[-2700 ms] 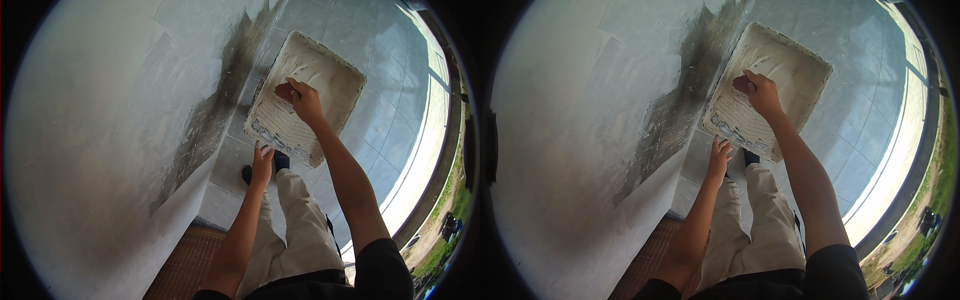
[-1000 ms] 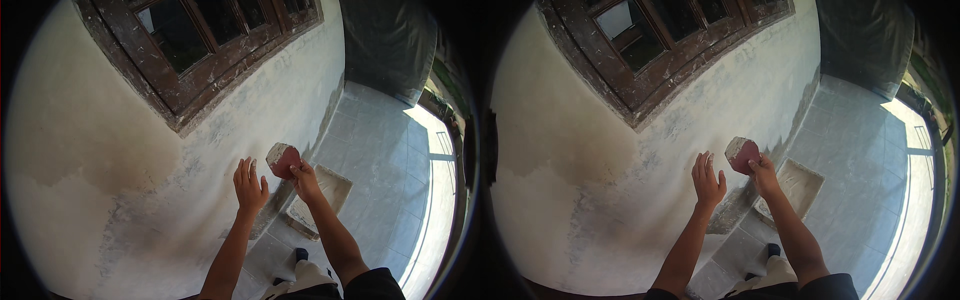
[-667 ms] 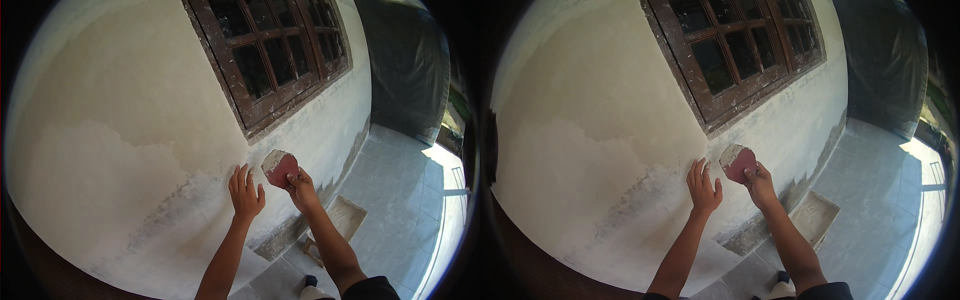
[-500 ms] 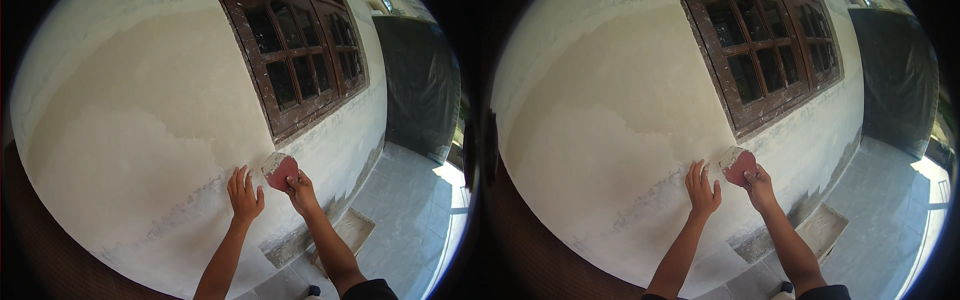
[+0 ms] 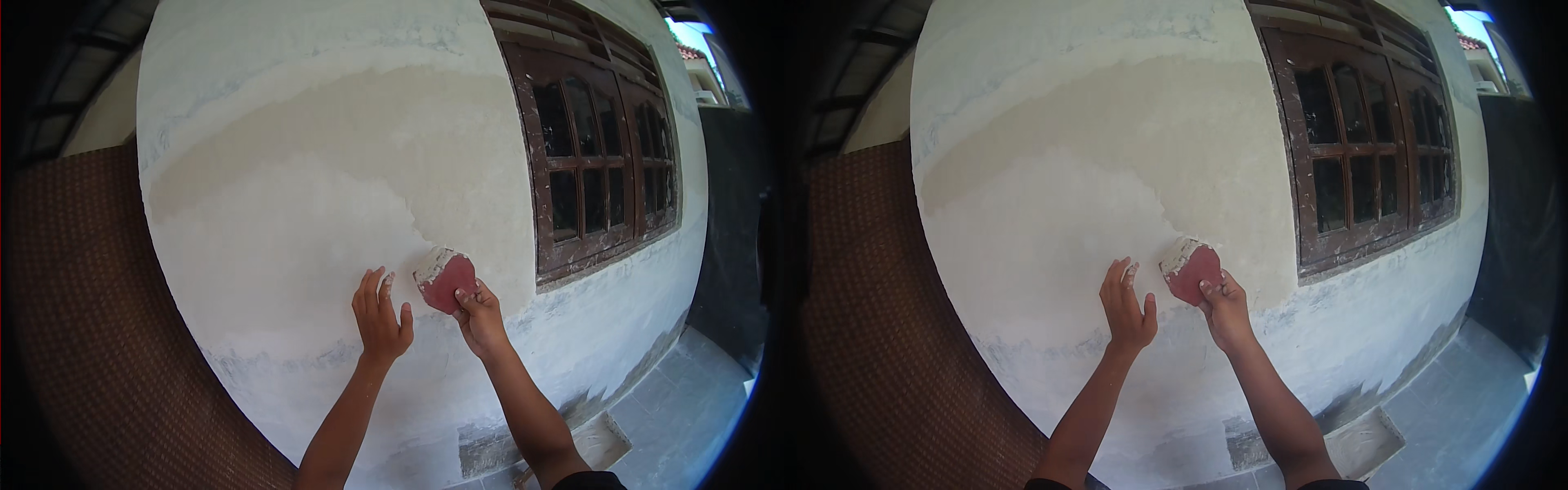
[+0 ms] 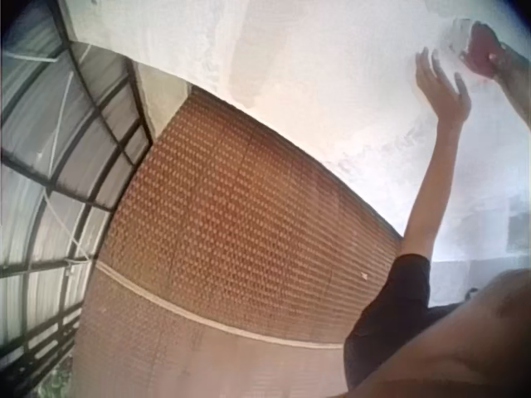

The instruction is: The person applies wall putty from a bucket onto an exterior wall, then smooths it with a putty knife.

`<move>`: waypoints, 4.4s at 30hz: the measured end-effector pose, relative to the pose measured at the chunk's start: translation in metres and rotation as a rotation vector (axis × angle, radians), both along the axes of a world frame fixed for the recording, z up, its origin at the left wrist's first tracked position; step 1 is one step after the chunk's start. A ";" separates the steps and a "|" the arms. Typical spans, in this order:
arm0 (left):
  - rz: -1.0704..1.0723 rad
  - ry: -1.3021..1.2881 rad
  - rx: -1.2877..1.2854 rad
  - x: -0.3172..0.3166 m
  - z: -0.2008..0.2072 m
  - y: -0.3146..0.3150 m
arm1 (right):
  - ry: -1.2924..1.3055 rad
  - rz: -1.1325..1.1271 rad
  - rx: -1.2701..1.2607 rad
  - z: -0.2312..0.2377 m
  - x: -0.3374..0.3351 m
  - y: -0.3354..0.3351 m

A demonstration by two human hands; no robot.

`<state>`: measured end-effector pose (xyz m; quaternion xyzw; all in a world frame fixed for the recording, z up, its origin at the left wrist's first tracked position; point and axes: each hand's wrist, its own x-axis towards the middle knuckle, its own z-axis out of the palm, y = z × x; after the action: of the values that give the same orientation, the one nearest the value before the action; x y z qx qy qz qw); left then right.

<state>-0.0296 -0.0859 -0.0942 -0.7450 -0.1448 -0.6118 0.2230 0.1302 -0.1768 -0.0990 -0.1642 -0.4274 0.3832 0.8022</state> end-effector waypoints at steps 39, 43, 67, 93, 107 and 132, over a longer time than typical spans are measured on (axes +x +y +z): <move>0.259 -0.147 0.168 -0.353 0.128 0.063 | -0.232 0.234 0.269 0.159 -0.330 0.095; 0.265 -0.177 0.145 -0.370 0.127 0.073 | -0.255 0.191 0.307 0.177 -0.341 0.104; 0.424 -0.262 0.115 -0.411 0.157 0.164 | -0.543 -0.110 0.309 0.205 -0.361 0.171; 0.090 -0.461 0.204 -0.420 0.175 0.214 | -1.488 -1.472 1.256 0.291 -0.422 0.233; 0.106 -0.442 0.196 -0.419 0.174 0.213 | -1.464 -1.639 1.276 0.307 -0.403 0.226; 0.230 -0.388 0.059 -0.417 0.194 0.216 | -1.467 -1.718 1.224 0.299 -0.387 0.214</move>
<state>-0.4468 0.1300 0.0999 -0.5851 -0.2512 -0.7180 0.2810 -0.2568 0.0372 0.1996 -0.1639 -0.6299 -0.6915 0.3133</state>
